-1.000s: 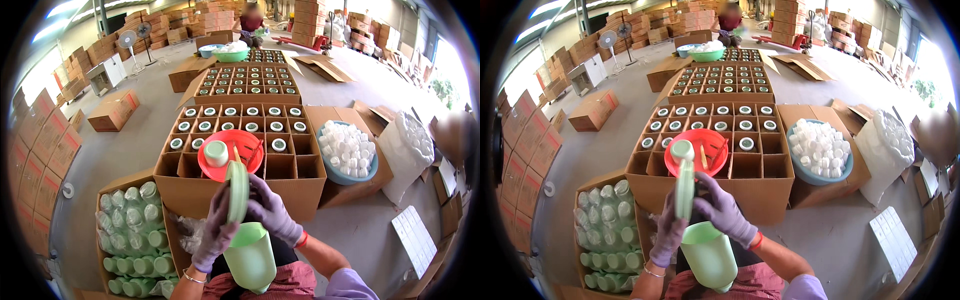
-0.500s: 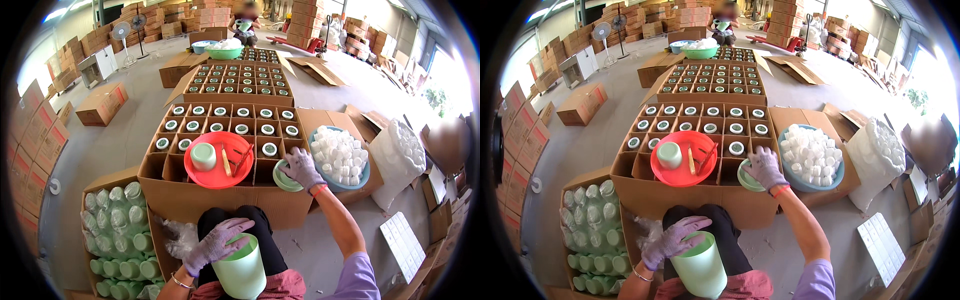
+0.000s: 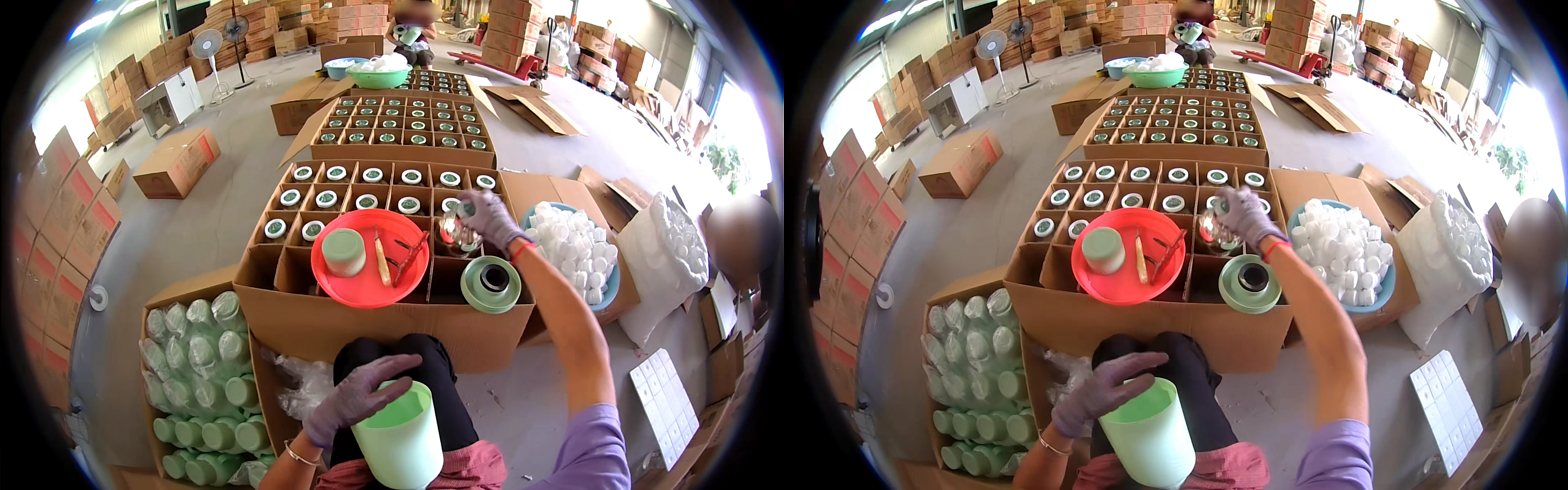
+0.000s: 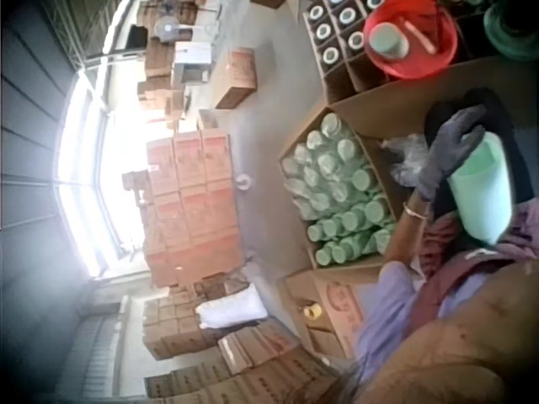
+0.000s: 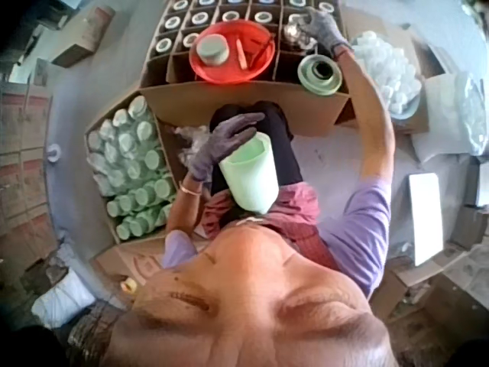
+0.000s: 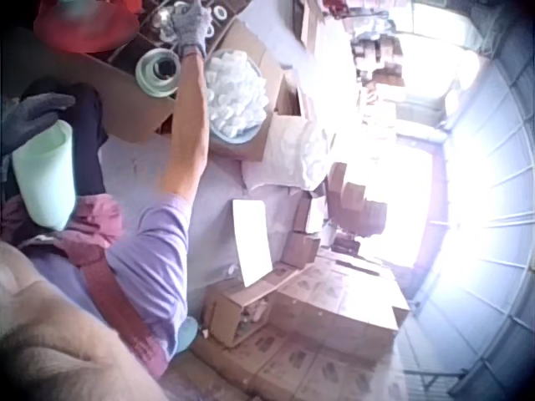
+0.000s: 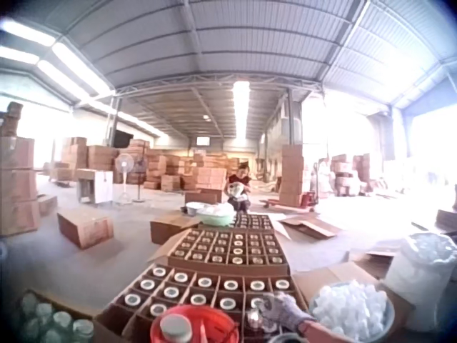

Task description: The person assembles light green thermos bottles by inserting a metal liner, screwing on the lid, and wiping the exterior with a small brush. The person then places each completed bottle into a plastic bag and arranges it in a cardboard box.

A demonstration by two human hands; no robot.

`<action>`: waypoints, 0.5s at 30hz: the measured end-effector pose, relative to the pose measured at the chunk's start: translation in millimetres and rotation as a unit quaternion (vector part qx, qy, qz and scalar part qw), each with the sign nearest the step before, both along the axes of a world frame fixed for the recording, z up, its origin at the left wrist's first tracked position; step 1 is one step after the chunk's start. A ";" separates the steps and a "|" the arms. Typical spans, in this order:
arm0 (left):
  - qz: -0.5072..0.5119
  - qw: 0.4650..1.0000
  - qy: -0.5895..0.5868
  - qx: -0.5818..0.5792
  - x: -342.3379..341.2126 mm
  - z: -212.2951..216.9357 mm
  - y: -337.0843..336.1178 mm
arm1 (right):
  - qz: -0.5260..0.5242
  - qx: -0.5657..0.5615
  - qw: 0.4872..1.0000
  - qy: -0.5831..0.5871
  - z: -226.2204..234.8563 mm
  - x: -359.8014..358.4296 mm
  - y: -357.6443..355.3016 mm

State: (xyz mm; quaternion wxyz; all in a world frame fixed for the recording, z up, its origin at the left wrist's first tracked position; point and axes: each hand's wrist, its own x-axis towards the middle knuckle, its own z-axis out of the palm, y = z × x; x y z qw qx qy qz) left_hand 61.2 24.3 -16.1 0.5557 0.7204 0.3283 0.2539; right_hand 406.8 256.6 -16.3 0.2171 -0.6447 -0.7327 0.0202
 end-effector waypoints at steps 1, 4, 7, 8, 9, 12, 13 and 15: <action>0.034 0.998 -0.034 -0.027 -0.3 -3.6 1.6 | 0.024 0.037 0.999 0.011 25.6 -2.4 -16.1; 0.141 0.967 -0.171 -0.125 -2.0 -9.3 21.6 | 0.080 0.128 0.987 0.053 104.5 -16.1 -81.2; 0.162 0.904 -0.355 -0.174 17.4 4.9 44.1 | 0.137 0.140 0.970 0.147 143.5 -25.9 -147.7; 0.146 0.890 -0.394 -0.177 20.8 6.4 51.1 | 0.165 0.131 0.960 0.183 142.4 -28.8 -163.2; 0.124 0.875 -0.431 -0.181 24.4 8.8 55.9 | 0.171 0.103 0.957 0.208 143.2 -35.8 -180.5; 0.072 0.869 -0.460 -0.169 25.1 17.6 57.2 | 0.270 0.073 0.911 0.303 118.7 -67.3 -203.8; 0.095 0.890 -0.428 -0.126 25.3 14.6 53.7 | 0.274 0.099 0.916 0.275 115.8 -76.0 -211.7; 0.176 0.901 -0.394 -0.044 16.2 4.6 38.7 | 0.290 0.126 0.906 0.281 100.1 -93.0 -214.9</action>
